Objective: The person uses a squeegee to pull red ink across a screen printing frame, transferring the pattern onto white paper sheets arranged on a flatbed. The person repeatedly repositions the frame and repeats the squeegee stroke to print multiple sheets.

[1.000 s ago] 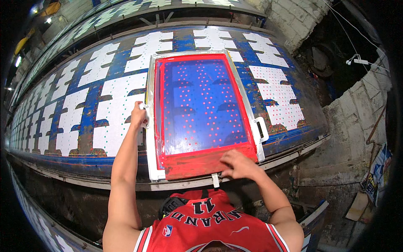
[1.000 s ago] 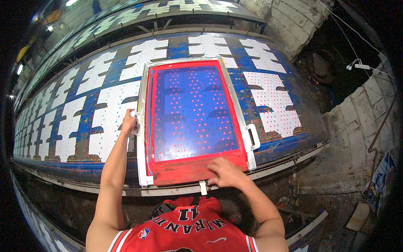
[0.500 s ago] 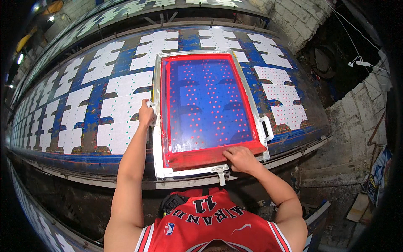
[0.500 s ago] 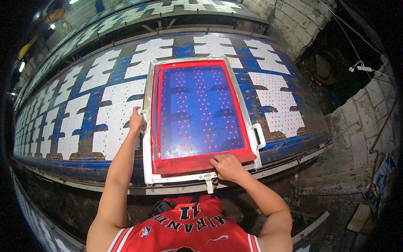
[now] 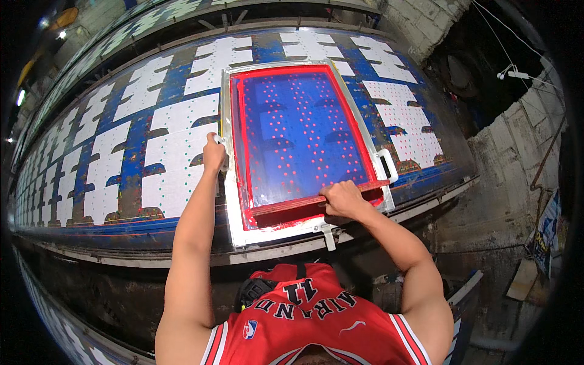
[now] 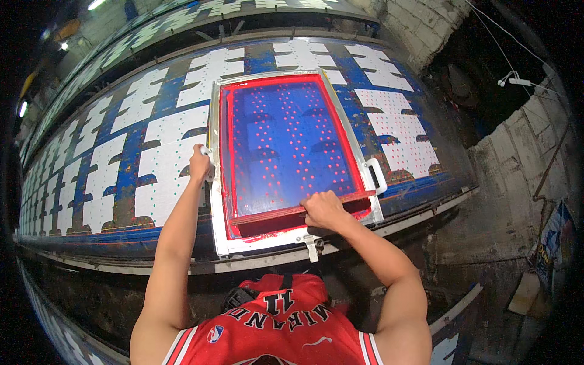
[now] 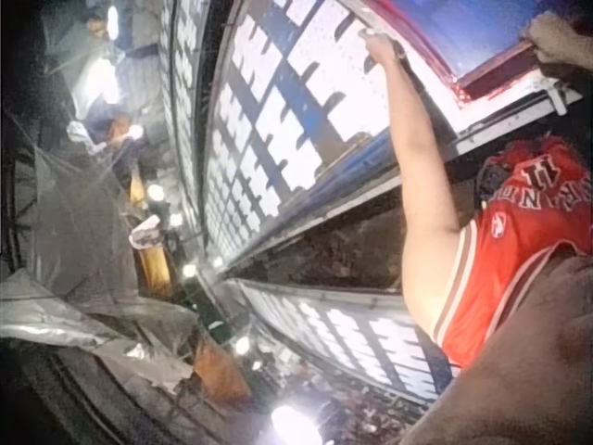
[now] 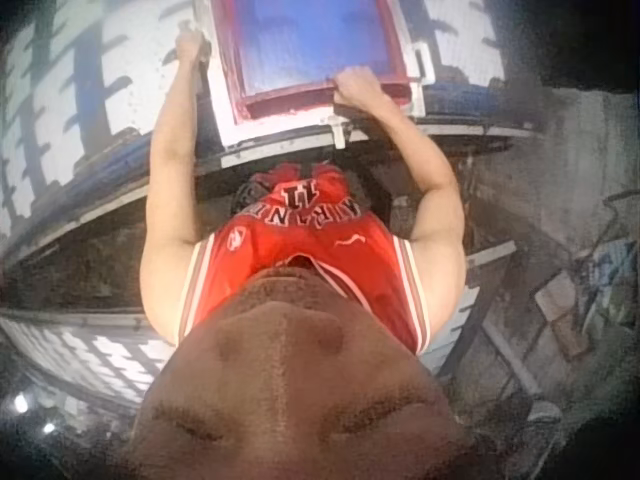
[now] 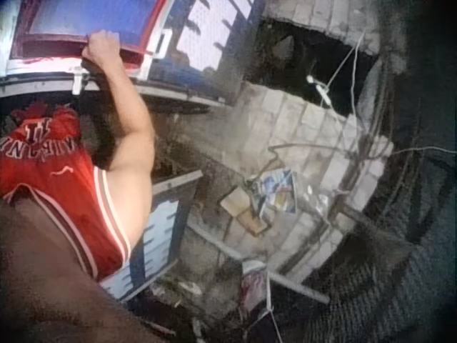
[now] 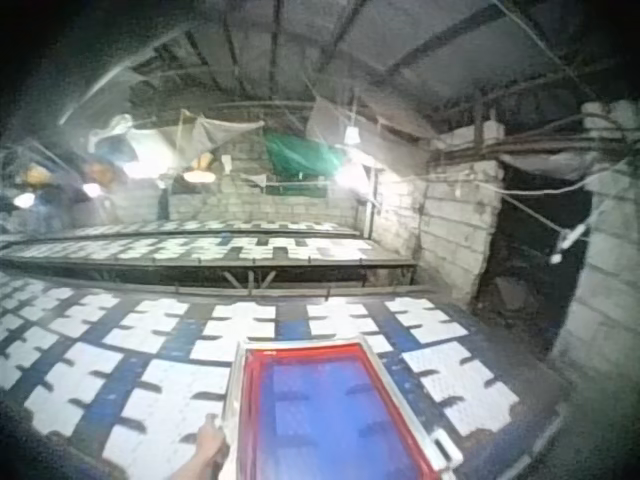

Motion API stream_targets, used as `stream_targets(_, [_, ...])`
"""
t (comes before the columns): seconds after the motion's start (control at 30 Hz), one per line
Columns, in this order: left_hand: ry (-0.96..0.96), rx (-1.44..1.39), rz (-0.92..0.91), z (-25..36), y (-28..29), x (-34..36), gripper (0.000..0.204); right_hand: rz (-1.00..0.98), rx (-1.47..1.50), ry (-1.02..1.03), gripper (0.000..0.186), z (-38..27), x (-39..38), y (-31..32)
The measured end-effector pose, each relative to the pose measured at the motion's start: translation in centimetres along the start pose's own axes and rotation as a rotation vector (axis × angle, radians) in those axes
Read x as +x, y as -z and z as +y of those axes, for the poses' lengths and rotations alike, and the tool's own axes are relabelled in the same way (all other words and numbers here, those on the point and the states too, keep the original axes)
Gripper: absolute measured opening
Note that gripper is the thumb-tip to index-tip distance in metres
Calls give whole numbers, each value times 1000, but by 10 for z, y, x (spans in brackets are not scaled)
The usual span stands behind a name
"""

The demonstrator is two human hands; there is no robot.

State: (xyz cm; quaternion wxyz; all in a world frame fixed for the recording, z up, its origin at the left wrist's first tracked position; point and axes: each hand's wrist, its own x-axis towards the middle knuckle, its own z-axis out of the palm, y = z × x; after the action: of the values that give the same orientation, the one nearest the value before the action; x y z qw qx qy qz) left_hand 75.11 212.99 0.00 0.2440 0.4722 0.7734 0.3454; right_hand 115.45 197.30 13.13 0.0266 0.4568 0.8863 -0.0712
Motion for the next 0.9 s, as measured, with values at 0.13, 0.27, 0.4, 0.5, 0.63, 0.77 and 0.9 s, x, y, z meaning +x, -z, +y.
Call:
stream_targets(0.13, [-39,22,17,0,1,-2,53,-6,-25,4,30,-2,-16,4])
stream_targets(0.27, [-53,55,38,5,4,-6,53,48,10,34,21,-11,-34,-7])
stream_targets(0.4, [-42,112,38,9,5,-10,53,197,17,60,19,-23,-54,-30])
stream_targets(0.5, [-13,126,27,11,4,-9,53,326,12,92,22,-22,-51,-39])
stream_targets(0.63, [0,109,12,10,4,-7,53,379,5,90,20,-9,-21,-41])
stream_targets(0.77, [-8,92,21,9,4,-6,51,353,-44,55,17,19,30,-37])
stream_targets(0.9, [7,79,34,11,5,-9,50,374,-83,76,17,54,92,-37])
